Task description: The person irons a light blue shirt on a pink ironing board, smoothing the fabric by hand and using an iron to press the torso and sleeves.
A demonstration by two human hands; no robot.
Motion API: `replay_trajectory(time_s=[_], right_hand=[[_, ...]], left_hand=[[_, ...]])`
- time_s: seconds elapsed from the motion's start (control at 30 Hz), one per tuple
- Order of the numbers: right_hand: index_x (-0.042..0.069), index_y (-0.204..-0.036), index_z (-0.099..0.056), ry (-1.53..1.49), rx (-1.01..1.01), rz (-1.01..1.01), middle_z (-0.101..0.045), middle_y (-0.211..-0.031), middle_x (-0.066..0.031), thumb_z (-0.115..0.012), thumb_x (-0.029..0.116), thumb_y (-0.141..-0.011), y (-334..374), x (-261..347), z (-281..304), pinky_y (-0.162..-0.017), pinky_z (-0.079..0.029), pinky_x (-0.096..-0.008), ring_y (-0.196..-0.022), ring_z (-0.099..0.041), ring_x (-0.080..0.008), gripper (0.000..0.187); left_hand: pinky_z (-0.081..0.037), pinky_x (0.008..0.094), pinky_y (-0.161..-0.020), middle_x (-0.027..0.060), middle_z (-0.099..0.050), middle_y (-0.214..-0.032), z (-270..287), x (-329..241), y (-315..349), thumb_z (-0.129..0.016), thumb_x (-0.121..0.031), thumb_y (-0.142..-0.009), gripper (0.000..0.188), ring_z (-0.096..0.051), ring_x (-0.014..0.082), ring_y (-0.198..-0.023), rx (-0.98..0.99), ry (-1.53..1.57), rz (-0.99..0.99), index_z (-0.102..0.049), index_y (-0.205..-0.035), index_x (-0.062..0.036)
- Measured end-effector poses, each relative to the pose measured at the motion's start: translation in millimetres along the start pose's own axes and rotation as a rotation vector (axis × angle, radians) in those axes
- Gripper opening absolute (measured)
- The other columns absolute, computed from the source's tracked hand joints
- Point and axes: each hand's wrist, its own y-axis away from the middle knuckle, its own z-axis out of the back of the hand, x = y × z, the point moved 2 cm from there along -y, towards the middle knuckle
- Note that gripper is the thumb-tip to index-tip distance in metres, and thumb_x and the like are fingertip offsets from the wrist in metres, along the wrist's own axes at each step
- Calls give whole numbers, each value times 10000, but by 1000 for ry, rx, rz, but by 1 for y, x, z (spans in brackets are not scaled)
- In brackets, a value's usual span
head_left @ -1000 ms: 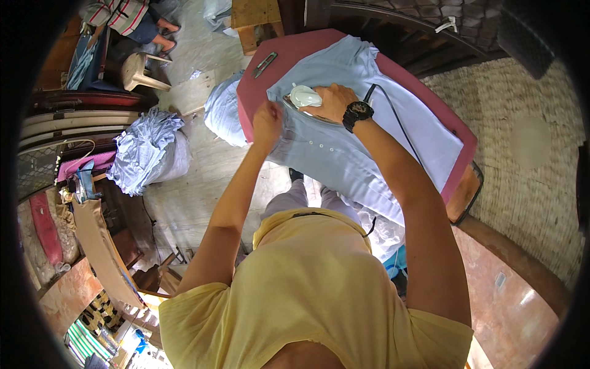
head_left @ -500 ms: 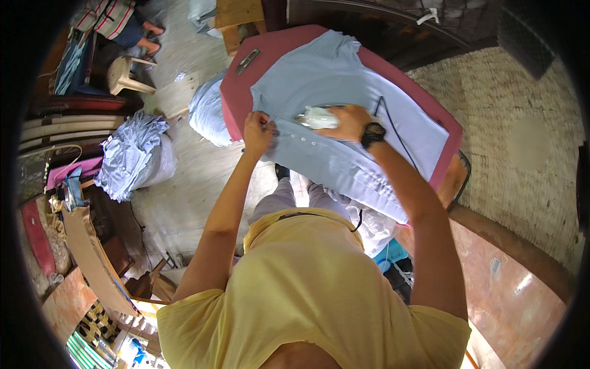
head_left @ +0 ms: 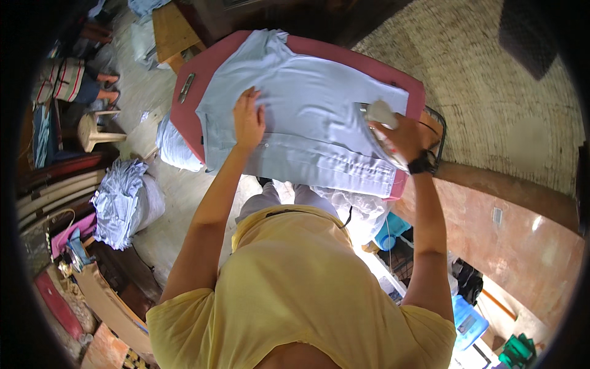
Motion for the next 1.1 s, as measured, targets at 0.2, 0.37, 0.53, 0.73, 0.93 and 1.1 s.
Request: replay_trajectory(time_s=[0.2, 0.37, 0.53, 0.73, 0.93, 1.1], right_hand=[[87, -1025, -724, 85, -85, -118, -730, -828, -150, -706, 665, -761, 37, -83, 45, -698, -576, -422, -797, -723, -312, 636], [96, -1015, -724, 9, 26, -19, -731, -867, -166, -703, 702, -724, 20, -122, -19, -735, -580, -426, -834, -719, -331, 672], [80, -1030, -705, 23, 73, 159, -720, -899, -199, -726, 668, -721, 0, -130, -56, -755, -577, -449, -853, -705, -369, 664], [62, -988, -704, -56, 17, 309, -717, -889, -188, -782, 583, -703, 9, -113, -49, -756, -577, -453, -841, -700, -369, 599], [63, -975, -699, -121, 95, 272, -720, -919, -176, -813, 514, -701, 3, -102, -41, -754, -578, -441, -864, -701, -363, 539], [40, -962, -684, -100, 108, 310, -719, -909, -182, -813, 527, -702, 0, -100, -41, -744, -581, -444, -845, -703, -366, 567]], left_hand=[[-211, 549, -1169, 44, -309, -1574, -78, -28, 1, -535, -360, -981, 537, -265, 317, -1455, 340, -196, -206, -408, -1467, -170], [-176, 570, -1176, 21, -270, -1604, -90, -31, 1, -459, -457, -1000, 581, -233, 300, -1476, 373, -303, -252, -353, -1519, -219], [-185, 549, -1180, 44, -308, -1588, -77, -31, -2, -479, -408, -1006, 547, -240, 304, -1476, 385, -324, -248, -392, -1495, -179], [-292, 529, -1107, 190, -466, -1409, -7, 12, -7, -630, -318, -935, 456, -414, 356, -1334, -58, -93, 138, -529, -1260, -14], [-470, 458, -836, 215, -629, -1046, 56, 123, 39, -836, -495, -698, 726, -606, 354, -967, -160, -406, 655, -561, -1093, 49], [-505, 402, -735, 183, -671, -867, 54, 159, 49, -864, -468, -684, 710, -649, 311, -816, -147, -2, 719, -617, -1054, 85]])
